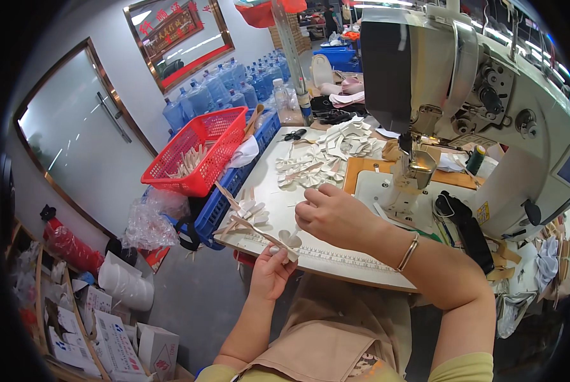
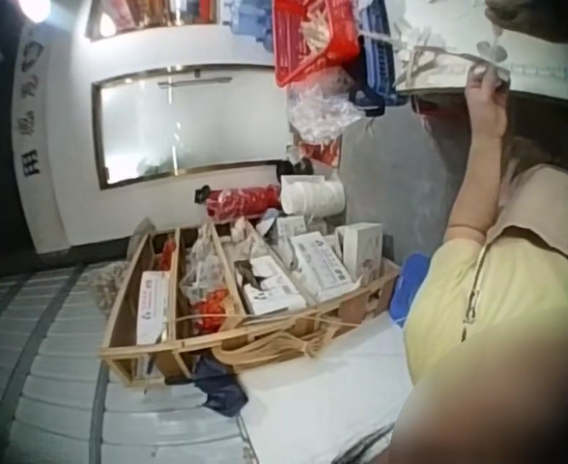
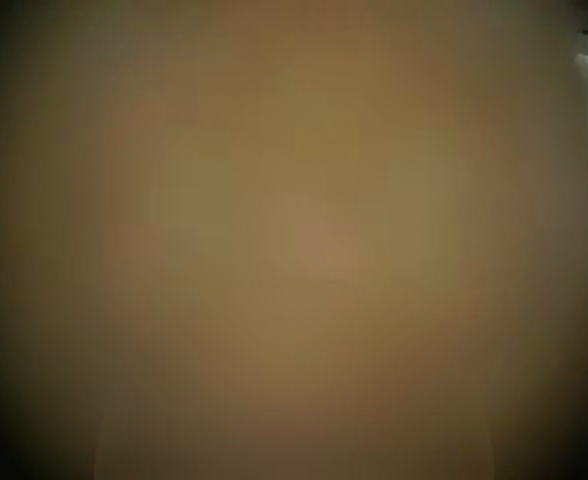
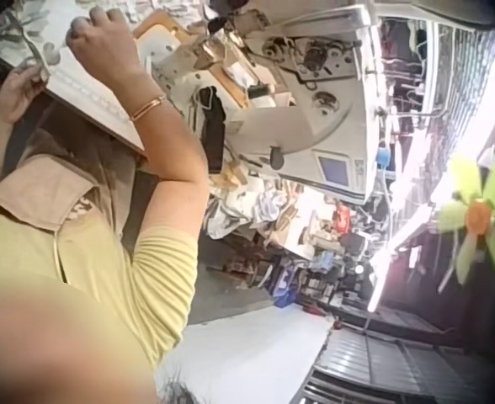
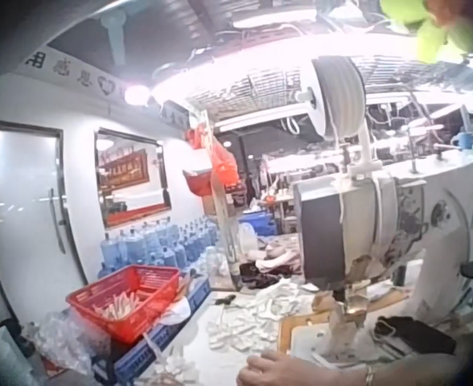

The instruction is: Assembling and stitching decorative fabric bows or flowers for shoes at a workstation.

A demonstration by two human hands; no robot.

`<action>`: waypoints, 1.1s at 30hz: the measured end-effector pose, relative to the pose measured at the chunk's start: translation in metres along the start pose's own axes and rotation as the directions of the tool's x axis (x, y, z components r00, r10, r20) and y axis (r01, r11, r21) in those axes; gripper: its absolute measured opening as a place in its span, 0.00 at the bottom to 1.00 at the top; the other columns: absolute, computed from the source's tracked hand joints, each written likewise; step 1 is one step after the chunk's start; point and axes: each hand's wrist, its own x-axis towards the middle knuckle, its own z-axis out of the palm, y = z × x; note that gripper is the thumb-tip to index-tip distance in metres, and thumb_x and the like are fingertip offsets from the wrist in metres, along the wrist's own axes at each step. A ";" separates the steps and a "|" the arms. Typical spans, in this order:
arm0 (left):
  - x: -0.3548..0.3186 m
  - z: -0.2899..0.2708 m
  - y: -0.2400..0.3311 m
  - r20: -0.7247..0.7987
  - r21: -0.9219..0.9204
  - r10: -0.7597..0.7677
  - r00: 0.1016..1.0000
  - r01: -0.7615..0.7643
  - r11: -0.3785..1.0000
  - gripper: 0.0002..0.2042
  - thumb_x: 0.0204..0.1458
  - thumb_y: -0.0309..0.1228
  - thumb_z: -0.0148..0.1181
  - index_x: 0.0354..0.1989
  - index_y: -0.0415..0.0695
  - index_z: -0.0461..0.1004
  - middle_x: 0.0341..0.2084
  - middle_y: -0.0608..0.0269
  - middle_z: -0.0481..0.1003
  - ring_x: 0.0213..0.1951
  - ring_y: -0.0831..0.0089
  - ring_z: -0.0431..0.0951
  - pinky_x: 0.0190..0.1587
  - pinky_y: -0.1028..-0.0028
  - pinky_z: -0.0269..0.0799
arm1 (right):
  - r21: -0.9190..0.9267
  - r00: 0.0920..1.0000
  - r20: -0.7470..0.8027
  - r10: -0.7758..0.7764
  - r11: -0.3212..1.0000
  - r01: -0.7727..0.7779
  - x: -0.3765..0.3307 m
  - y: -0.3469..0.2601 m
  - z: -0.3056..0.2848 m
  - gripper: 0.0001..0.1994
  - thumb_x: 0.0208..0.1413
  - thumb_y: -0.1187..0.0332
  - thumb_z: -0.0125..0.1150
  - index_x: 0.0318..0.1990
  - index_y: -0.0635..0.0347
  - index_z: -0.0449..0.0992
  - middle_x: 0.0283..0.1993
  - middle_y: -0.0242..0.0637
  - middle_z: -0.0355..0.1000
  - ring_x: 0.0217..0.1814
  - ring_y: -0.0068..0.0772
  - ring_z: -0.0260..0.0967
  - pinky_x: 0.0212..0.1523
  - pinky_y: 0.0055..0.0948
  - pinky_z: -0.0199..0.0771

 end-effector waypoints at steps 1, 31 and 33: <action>0.000 0.000 0.000 -0.002 -0.002 0.002 1.000 -0.002 1.000 0.10 0.51 0.22 0.52 0.43 0.42 0.67 0.36 0.63 0.72 0.38 0.74 0.74 0.42 0.73 0.73 | 0.001 1.000 0.001 -0.003 1.000 0.003 0.002 0.002 -0.001 0.06 0.43 0.69 0.54 0.30 0.54 0.74 0.29 0.26 0.62 0.38 0.25 0.61 0.39 0.22 0.62; 0.008 -0.018 0.000 -0.171 0.102 0.079 0.982 -0.062 0.993 0.08 0.48 0.22 0.56 0.37 0.42 0.69 0.29 0.65 0.73 0.31 0.76 0.74 0.35 0.76 0.72 | 0.320 0.875 -0.046 0.482 0.837 -0.444 -0.036 -0.013 0.062 0.09 0.43 0.74 0.54 0.34 0.53 0.73 0.34 0.29 0.69 0.41 0.30 0.66 0.44 0.31 0.59; 0.013 -0.022 -0.002 -0.158 0.129 0.117 0.980 -0.097 0.987 0.07 0.47 0.22 0.57 0.36 0.42 0.69 0.27 0.65 0.73 0.30 0.76 0.74 0.34 0.76 0.72 | 0.443 0.792 -0.051 0.608 0.725 -0.528 -0.038 -0.008 0.084 0.09 0.43 0.75 0.57 0.35 0.57 0.73 0.34 0.34 0.70 0.40 0.36 0.67 0.43 0.33 0.62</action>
